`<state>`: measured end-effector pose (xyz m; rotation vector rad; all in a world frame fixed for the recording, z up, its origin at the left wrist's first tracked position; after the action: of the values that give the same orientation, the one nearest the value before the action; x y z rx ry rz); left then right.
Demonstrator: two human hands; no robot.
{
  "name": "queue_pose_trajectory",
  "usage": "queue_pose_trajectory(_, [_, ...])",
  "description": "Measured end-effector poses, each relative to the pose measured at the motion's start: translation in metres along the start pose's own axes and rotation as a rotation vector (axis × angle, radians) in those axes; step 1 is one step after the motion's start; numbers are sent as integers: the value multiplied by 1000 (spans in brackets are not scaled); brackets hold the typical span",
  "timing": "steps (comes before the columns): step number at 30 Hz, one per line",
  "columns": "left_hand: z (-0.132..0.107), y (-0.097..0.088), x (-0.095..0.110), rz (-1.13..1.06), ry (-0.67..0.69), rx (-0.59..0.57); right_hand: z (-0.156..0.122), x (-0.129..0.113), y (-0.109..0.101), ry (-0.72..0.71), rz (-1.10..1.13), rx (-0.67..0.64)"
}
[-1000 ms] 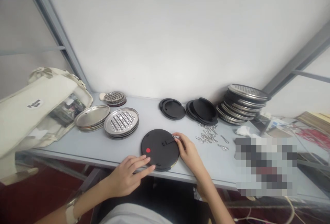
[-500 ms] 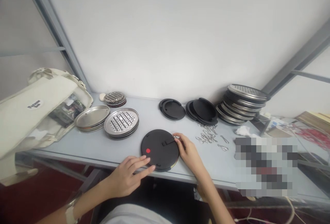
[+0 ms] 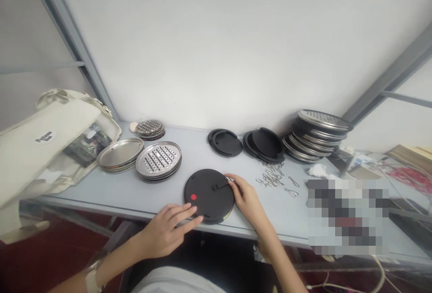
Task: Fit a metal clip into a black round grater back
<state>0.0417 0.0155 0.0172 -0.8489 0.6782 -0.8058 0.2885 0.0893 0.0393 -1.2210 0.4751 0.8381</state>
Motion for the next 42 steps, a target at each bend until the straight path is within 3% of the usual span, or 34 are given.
queue_pose_trajectory(42, [0, -1, -1, -54, -6, 11, -2, -8, 0, -10, -91, -1])
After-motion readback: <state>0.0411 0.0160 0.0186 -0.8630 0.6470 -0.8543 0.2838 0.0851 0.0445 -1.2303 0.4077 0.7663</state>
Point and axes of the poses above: each hand's wrist, its own z-axis towards the middle knuckle, its own y-axis out of the palm, x = y × z, the point moved 5 cm from there along z, towards the middle knuckle, and after that the axes turned 3 degrees about z, right-handed, at the moved point
